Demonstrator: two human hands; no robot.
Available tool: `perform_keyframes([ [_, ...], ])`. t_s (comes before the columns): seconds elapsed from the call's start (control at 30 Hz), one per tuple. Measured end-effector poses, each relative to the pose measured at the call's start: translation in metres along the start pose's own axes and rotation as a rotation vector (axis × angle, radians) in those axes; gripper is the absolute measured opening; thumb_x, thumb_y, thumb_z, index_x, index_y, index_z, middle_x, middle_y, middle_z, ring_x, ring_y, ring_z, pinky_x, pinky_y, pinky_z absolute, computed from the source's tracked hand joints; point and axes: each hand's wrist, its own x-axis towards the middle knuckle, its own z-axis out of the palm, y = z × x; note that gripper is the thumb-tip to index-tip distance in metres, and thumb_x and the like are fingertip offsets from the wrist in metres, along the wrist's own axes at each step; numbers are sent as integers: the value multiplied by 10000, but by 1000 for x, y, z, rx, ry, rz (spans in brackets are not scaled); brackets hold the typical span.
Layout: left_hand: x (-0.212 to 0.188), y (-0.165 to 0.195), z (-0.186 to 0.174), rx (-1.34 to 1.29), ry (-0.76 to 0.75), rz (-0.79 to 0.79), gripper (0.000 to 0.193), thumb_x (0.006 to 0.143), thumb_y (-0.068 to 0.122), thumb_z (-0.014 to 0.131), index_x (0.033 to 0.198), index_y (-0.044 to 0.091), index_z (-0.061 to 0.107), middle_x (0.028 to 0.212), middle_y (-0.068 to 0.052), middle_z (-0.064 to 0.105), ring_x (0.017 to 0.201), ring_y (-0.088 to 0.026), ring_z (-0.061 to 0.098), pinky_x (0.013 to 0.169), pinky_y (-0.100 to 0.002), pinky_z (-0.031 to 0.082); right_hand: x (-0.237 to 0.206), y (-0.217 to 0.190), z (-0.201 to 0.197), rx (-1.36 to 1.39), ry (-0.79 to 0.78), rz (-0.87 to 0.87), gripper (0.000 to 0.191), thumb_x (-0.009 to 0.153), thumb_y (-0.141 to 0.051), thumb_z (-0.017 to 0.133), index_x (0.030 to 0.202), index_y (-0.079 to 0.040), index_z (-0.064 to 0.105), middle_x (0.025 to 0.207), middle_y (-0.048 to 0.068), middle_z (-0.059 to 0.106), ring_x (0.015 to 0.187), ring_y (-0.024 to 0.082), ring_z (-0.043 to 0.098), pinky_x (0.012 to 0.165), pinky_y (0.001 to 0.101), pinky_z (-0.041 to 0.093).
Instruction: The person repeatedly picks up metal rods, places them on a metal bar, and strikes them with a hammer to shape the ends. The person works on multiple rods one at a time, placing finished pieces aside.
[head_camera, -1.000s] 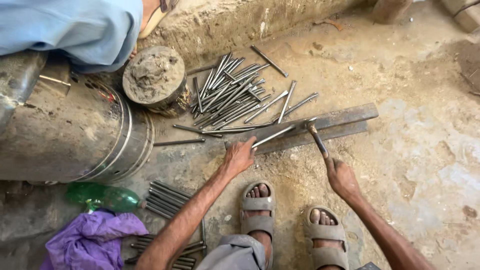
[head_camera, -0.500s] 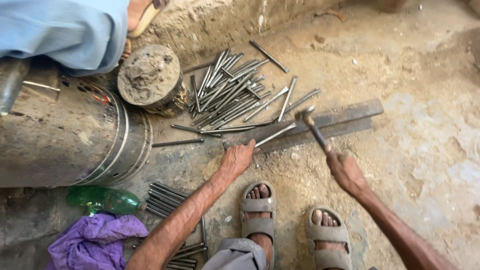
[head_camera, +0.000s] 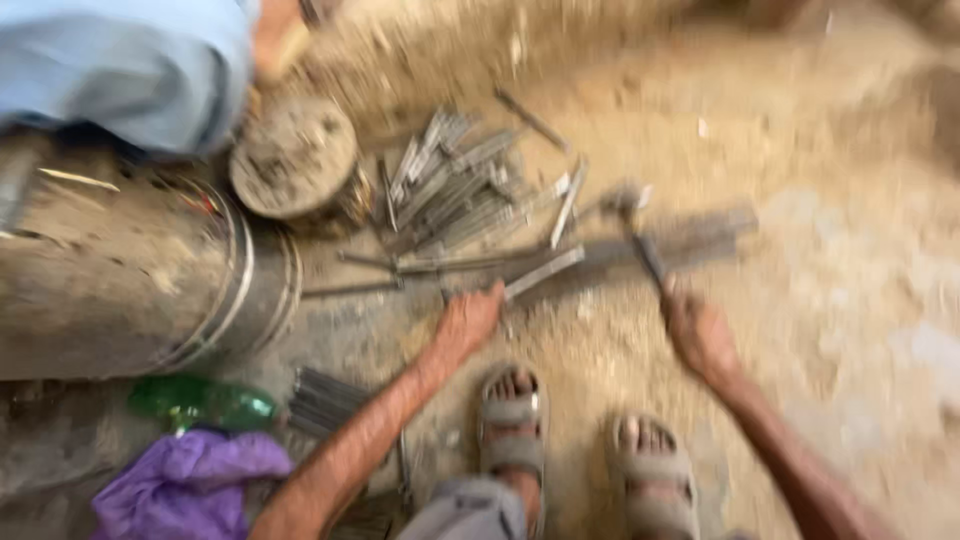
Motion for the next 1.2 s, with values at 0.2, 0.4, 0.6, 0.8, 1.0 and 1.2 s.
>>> perform_keyframes([
  [0.2, -6, -3, 11, -31, -1, -27, 104, 949, 108, 560, 1031, 47, 541, 693, -223, 701, 677, -421, 716, 554, -538, 554, -19, 1, 10, 365, 102, -36, 652, 1089, -527, 308, 809, -5, 580, 620, 180, 540, 536, 322, 508, 473, 518, 391],
  [0.4, -4, -6, 14, 103, 71, 35, 223, 857, 68, 554, 1075, 30, 530, 660, -212, 685, 613, -374, 720, 536, -514, 574, 5, 29, 37, -79, -119, -119, 662, 1047, -568, 406, 831, -2, 674, 586, 194, 561, 518, 297, 567, 541, 525, 452],
  [0.6, -2, -6, 15, 16, -32, 1, 49, 990, 67, 500, 1029, 37, 504, 659, -194, 670, 615, -377, 713, 501, -480, 572, 3, 6, 29, -88, -247, 69, 685, 1040, -633, 383, 883, -49, 705, 494, 109, 552, 423, 202, 515, 430, 413, 375],
  [0.8, -4, -5, 13, 78, 54, 72, 52, 993, 70, 495, 1037, 60, 521, 631, -170, 669, 598, -353, 713, 510, -464, 564, -6, -18, -14, 225, -163, 124, 677, 1055, -598, 416, 739, -34, 615, 544, -18, 491, 429, 97, 410, 342, 342, 318],
  [1.0, -3, -9, 23, 49, -141, -47, 30, 1028, 68, 499, 1030, 58, 527, 660, -150, 678, 574, -290, 707, 491, -421, 583, -18, -1, 15, 331, 97, -97, 649, 1116, -540, 316, 757, -49, 544, 565, 95, 473, 429, 176, 428, 331, 397, 324],
  [1.2, -8, -7, 17, 247, 136, 116, 459, 836, 66, 577, 1289, -4, 559, 661, -199, 693, 604, -355, 724, 535, -480, 590, -5, 0, 17, -46, -159, 67, 701, 1102, -520, 416, 799, 70, 643, 630, 284, 589, 570, 405, 609, 549, 557, 449],
])
